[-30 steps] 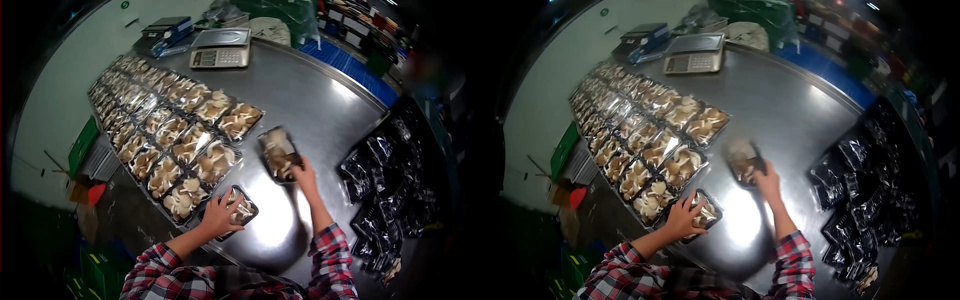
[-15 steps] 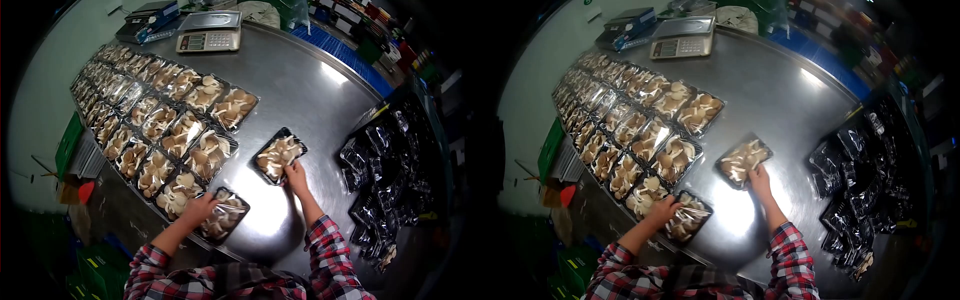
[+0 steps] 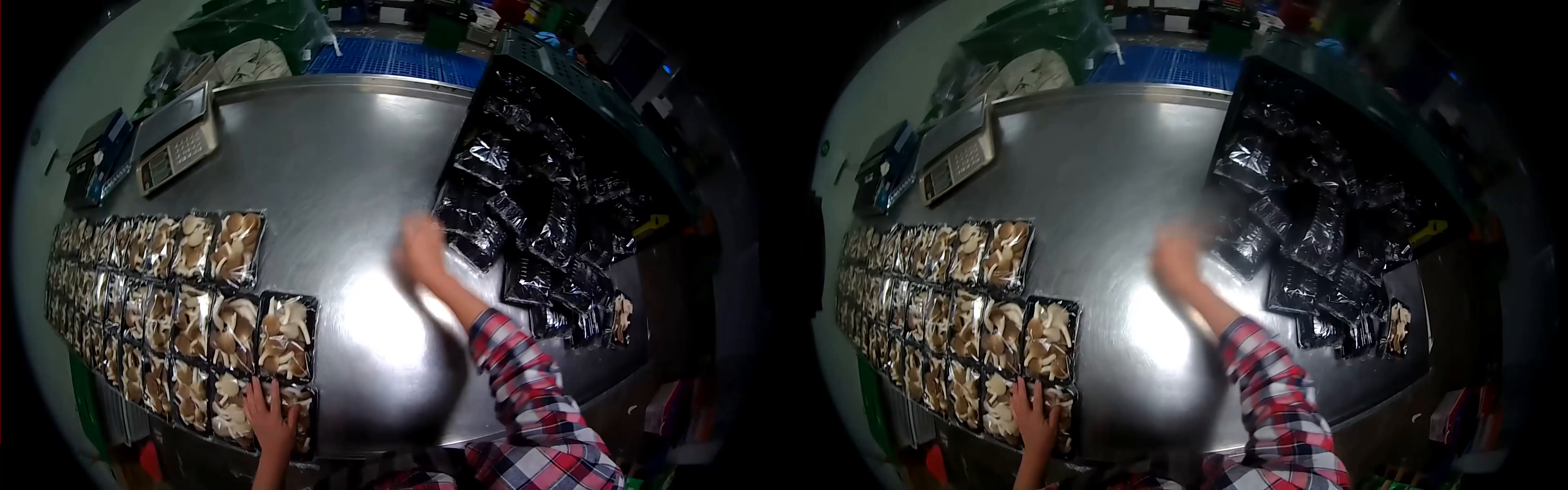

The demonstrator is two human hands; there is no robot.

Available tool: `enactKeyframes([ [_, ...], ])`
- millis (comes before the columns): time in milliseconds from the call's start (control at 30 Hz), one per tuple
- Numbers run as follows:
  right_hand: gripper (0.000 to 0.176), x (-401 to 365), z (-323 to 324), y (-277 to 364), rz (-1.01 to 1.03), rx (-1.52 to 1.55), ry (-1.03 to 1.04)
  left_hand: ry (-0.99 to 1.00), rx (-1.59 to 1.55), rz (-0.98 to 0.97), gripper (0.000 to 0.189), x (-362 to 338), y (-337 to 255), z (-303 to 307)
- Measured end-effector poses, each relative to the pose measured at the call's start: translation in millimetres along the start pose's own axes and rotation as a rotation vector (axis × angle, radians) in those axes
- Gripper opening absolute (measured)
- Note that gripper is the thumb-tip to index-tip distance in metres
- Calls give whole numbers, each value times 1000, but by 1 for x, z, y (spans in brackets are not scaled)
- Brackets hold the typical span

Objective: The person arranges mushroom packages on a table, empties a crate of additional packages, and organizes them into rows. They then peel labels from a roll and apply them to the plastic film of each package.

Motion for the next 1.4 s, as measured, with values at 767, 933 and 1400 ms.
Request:
enactKeyframes([
  [767,57,49,77,-272,-967,636,-48,137,76,-567,86,230,-194,-51],
  [933,34,60,87,-243,-881,1305,-214,98,29,-233,72,282,-150,-34],
  [1400,48,-208,26,-16,19,589,449,47,-295,-369,52,193,-103,-5],
])
Point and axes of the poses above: each hand's wrist, its own x-axis towards the middle knuckle, its own z-axis out of the back of the hand, y = z × x, the point moved 10 cm from there along x, towards the middle knuckle, and after that the axes turned 1 degree about -x, right-handed, at the moved point
